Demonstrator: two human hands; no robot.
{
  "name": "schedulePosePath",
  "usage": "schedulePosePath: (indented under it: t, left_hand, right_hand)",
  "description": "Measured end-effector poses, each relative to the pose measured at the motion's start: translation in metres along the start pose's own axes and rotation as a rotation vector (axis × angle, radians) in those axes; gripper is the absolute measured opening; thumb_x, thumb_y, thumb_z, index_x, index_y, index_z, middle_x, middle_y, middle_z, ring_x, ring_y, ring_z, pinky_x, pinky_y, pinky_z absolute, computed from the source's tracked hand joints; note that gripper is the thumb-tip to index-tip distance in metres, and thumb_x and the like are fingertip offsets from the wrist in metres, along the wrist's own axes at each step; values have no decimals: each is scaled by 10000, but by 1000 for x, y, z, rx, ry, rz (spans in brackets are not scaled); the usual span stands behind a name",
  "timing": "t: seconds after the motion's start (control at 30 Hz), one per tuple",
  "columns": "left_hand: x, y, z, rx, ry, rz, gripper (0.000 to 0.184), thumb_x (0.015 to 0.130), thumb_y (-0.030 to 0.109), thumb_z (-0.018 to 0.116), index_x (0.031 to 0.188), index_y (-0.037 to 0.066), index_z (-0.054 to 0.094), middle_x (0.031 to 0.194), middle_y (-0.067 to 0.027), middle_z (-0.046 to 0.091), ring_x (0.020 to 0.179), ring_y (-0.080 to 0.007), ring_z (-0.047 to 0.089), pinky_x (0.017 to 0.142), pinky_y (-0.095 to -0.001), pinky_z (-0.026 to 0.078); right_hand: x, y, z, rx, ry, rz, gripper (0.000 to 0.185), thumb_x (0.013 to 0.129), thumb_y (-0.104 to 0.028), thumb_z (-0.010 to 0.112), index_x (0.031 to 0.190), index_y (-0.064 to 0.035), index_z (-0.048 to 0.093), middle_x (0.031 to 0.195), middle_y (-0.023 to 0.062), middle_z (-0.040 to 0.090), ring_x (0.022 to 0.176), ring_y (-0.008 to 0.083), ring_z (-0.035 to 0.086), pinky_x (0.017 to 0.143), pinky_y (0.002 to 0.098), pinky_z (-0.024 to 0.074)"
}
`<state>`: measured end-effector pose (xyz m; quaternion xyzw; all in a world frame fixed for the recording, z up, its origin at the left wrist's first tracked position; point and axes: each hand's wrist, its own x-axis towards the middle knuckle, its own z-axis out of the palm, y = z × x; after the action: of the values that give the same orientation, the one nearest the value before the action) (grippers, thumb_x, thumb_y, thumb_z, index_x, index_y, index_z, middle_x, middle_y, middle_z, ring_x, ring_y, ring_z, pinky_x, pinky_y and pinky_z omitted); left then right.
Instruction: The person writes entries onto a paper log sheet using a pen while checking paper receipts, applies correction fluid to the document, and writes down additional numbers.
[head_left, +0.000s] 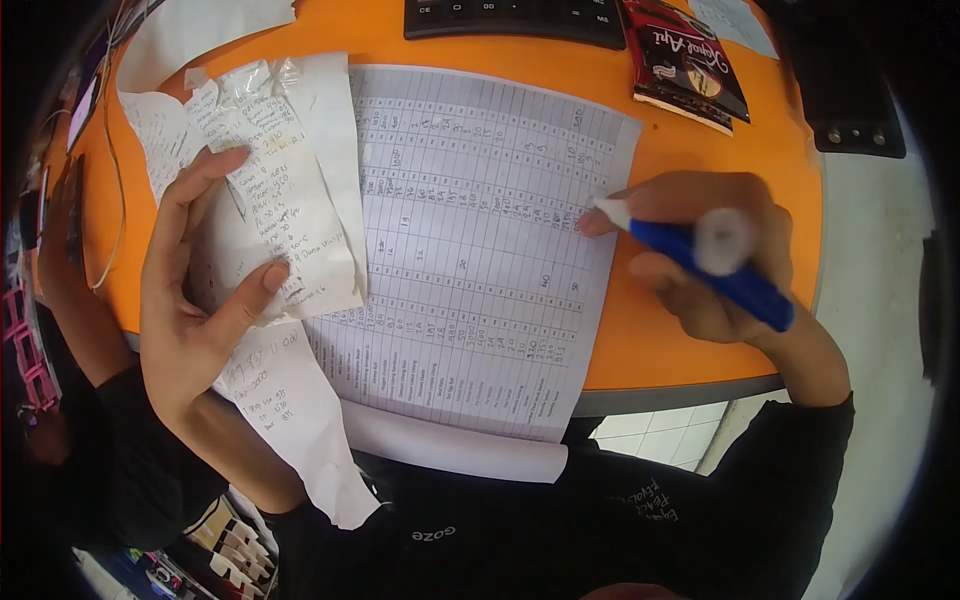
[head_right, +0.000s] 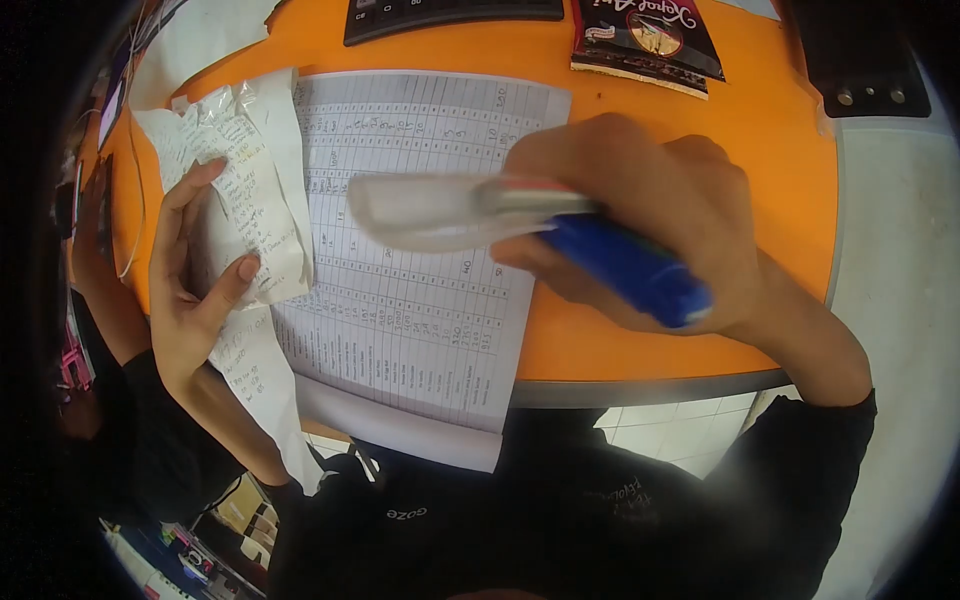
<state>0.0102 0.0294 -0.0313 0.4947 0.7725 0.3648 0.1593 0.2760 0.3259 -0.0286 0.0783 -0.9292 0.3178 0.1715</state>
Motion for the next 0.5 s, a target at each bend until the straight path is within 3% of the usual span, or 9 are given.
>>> schedulePosePath:
  t: [0.33, 0.5]
  left_hand:
    - [1, 0, -1, -22, -6, 12, 721, 759, 50, 835, 1421, -17, 557, 1471, -173, 585, 1452, -310, 488, 1251, -400, 259]
    - [1, 2, -3, -6, -32, 23, 721, 756, 37, 830, 1421, -16, 557, 1474, -170, 587, 1447, -301, 493, 1244, -390, 272]
  right_hand:
    - [-7, 1, -1, 146, 10, 112, 356, 983, -234, 757, 1249, -47, 613, 1046, 142, 783, 709, 153, 707, 594, 212, 486]
    - [-12, -2, -4, 71, 6, 107, 359, 981, -268, 759, 1216, -48, 600, 1011, 155, 783, 767, 169, 749, 651, 242, 551]
